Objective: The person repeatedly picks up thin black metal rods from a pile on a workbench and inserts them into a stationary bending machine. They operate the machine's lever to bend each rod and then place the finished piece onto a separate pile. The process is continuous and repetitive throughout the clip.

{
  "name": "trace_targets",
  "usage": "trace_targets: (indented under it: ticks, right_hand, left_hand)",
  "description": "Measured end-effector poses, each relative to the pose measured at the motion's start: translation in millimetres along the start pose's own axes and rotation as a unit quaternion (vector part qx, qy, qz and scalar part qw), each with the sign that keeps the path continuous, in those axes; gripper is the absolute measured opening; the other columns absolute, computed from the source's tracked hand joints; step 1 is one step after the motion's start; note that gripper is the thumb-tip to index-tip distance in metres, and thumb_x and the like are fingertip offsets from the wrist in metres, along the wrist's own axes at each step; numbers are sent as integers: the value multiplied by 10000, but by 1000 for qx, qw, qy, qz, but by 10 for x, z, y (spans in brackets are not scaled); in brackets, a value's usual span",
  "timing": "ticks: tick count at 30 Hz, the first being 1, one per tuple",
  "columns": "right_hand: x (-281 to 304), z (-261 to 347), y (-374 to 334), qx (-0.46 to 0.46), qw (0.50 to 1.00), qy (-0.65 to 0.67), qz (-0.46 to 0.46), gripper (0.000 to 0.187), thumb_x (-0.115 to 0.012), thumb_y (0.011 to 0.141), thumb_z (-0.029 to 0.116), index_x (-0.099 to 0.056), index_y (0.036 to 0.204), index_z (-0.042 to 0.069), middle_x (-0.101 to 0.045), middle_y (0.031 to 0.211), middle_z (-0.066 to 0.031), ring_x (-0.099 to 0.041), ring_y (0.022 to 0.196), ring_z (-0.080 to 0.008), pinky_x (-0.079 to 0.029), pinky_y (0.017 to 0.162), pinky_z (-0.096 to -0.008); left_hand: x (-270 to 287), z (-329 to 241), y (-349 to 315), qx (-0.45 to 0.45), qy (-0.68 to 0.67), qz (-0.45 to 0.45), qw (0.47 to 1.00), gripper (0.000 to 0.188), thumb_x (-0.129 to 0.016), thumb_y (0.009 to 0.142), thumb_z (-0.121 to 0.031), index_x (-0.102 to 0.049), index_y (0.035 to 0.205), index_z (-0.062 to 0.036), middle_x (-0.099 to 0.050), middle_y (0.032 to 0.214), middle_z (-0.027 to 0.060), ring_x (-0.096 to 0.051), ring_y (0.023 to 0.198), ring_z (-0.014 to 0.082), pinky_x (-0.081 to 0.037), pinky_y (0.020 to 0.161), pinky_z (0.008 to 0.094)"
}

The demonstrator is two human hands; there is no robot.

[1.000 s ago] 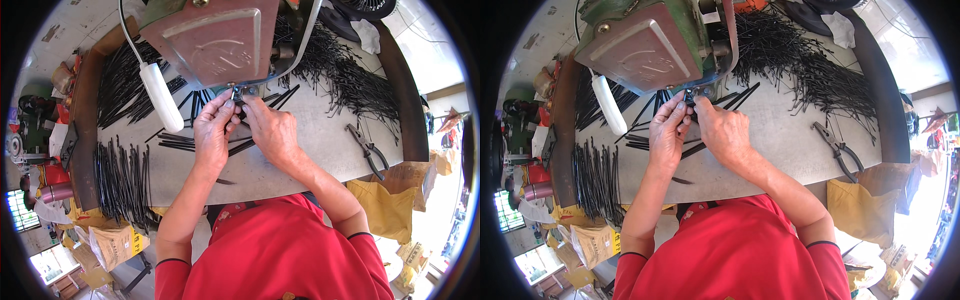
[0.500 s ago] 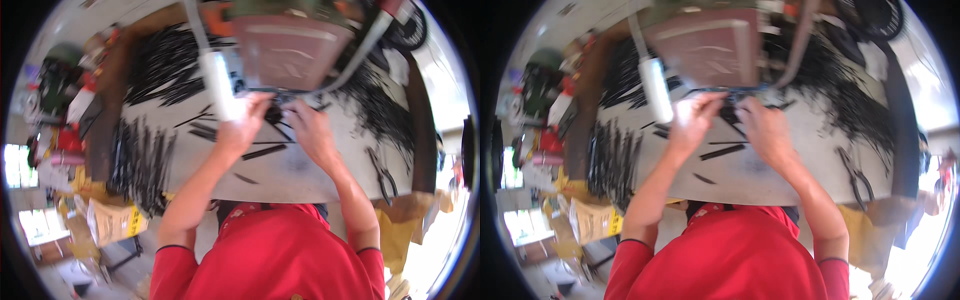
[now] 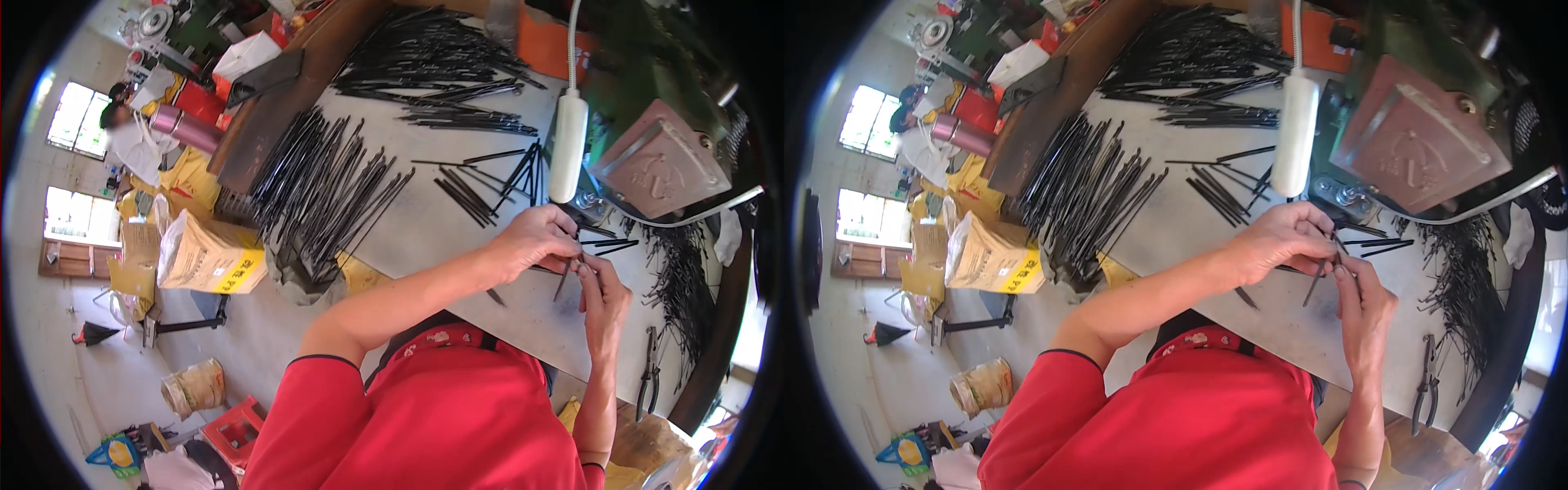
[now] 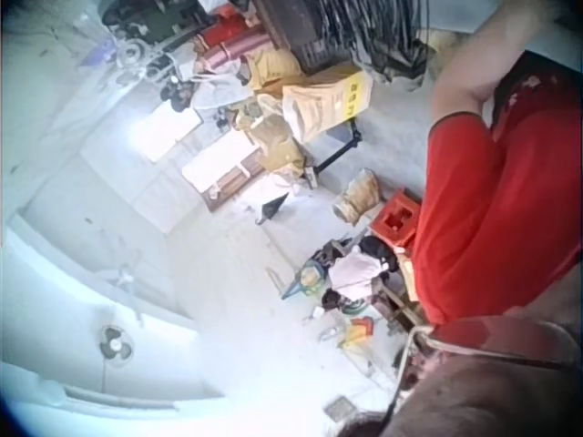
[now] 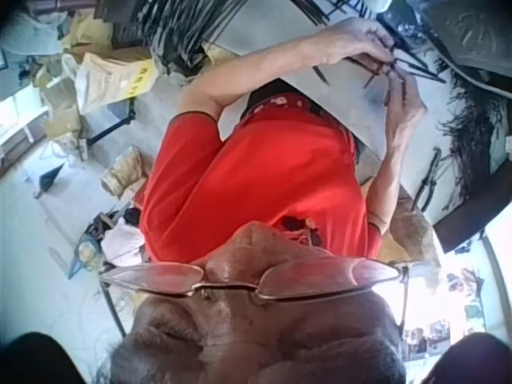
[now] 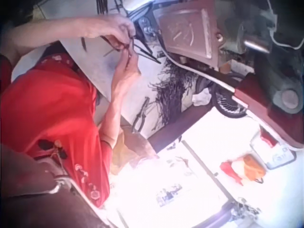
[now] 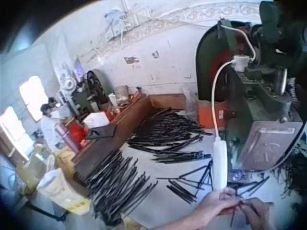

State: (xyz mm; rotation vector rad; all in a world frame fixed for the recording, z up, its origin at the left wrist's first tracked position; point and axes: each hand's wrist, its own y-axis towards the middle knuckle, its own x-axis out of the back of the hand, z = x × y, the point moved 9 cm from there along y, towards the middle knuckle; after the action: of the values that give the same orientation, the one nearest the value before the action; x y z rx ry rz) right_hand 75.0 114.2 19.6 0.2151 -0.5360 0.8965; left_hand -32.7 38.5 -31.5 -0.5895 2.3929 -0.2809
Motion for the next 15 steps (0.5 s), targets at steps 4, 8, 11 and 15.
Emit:
trace_targets:
  ticks: [4,8,11,15]
  right_hand:
    - [27,-7,-177,-7,999,-18,-34,135,-590,897,84,-676,973,13,-534,570,7,-439,496,-46,-353,460,-222]
    - [28,-123,-252,-11,995,95,-40,214,-593,883,43,-628,1089,-8,-595,776,-29,-507,646,-54,-392,556,-203]
    - [-36,-198,-275,-45,924,374,-63,318,-617,869,24,-570,1180,-27,-612,930,-62,-553,754,-87,-439,644,-203]
    - [-356,-581,-339,-110,789,604,-40,276,-633,868,28,-582,1134,-25,-628,971,-83,-596,786,-133,-499,714,-222]
  left_hand:
    - [5,248,-38,-6,23,0,1000,182,-671,838,-92,-558,950,-3,-602,873,51,-629,817,129,-564,701,269]
    - [-54,182,-205,-35,-57,-10,998,174,-667,839,-84,-547,939,-9,-600,894,51,-625,812,129,-559,714,263]
    - [-14,146,-310,-82,-108,-52,989,177,-663,842,-80,-540,947,-9,-597,918,55,-623,826,132,-550,754,270]
    - [57,223,-457,-128,-24,-100,986,194,-642,856,-67,-545,1012,-5,-595,956,58,-616,872,133,-529,800,285]
